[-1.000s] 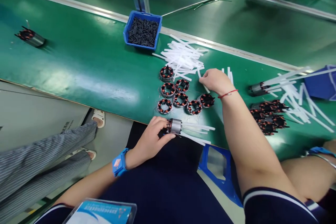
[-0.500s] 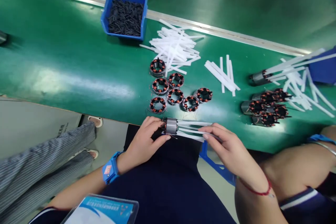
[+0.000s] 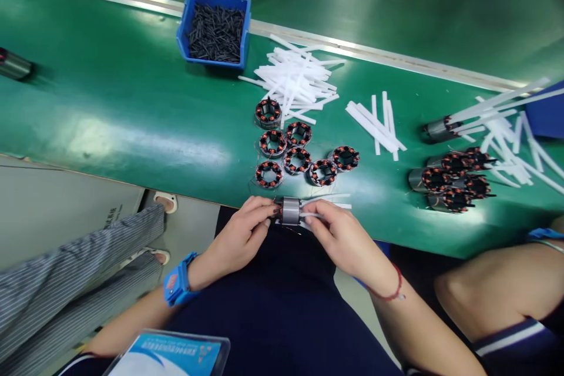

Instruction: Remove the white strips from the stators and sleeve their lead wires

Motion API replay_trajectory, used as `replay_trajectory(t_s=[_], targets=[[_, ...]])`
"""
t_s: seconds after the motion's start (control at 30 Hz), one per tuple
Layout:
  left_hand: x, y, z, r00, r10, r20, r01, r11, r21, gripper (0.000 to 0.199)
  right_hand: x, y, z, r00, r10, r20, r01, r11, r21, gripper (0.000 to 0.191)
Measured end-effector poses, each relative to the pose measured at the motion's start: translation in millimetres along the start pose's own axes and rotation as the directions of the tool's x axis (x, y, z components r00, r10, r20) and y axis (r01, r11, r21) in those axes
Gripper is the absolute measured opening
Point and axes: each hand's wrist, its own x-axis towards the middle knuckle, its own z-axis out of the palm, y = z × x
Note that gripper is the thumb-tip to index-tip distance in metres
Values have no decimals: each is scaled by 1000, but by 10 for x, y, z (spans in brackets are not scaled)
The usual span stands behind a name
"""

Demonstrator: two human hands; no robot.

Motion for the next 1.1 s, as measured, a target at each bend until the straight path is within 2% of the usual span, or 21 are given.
replay_trajectory(t_s=[0.13,0.27,0.33,0.43,0.53,0.7,0.77,0.83,0.9,0.93,1.0,1.1], targets=[[13,-6,41,999,-8,-49,8,1000,3,17,6,-23,51,1000,27,5,-27,997,66,19],[12,-13,91,988,45,-149,-44,999,12,13,11,-12,119,994,110,12,-110,972,209,29],[-2,-13,101,979,71,-189,-73,997,-3,13,9,17,170,985,166,46,-172,925,338,28],[-32,-11,112,971,82,-225,-102,992,-77,13,-1,68,249,969,221,106,-243,803,545,26],[-60,-13,127,964,71,-258,-116,980,-163,11,-23,95,310,963,258,75,-248,742,623,26],[-75,2,120,957,86,-277,-153,961,-230,10,-69,94,363,955,294,-36,-230,812,536,28],[-62,26,106,971,46,-235,-102,967,-235,12,-80,83,375,950,303,-82,-227,844,486,29],[-39,53,98,983,-15,-182,-21,981,-191,5,-86,61,386,951,284,-122,-202,870,451,28],[-13,73,104,984,-60,-166,42,993,-108,16,-90,35,390,961,233,-147,-153,897,416,26],[-2,77,112,981,-70,-178,58,996,-73,20,-94,25,387,967,201,-154,-126,910,394,25],[13,76,134,975,-76,-208,69,997,-40,16,-108,21,364,979,146,-140,-89,934,346,26],[14,69,162,973,-58,-222,49,998,-44,9,-137,67,284,992,120,-47,-100,947,306,30]])
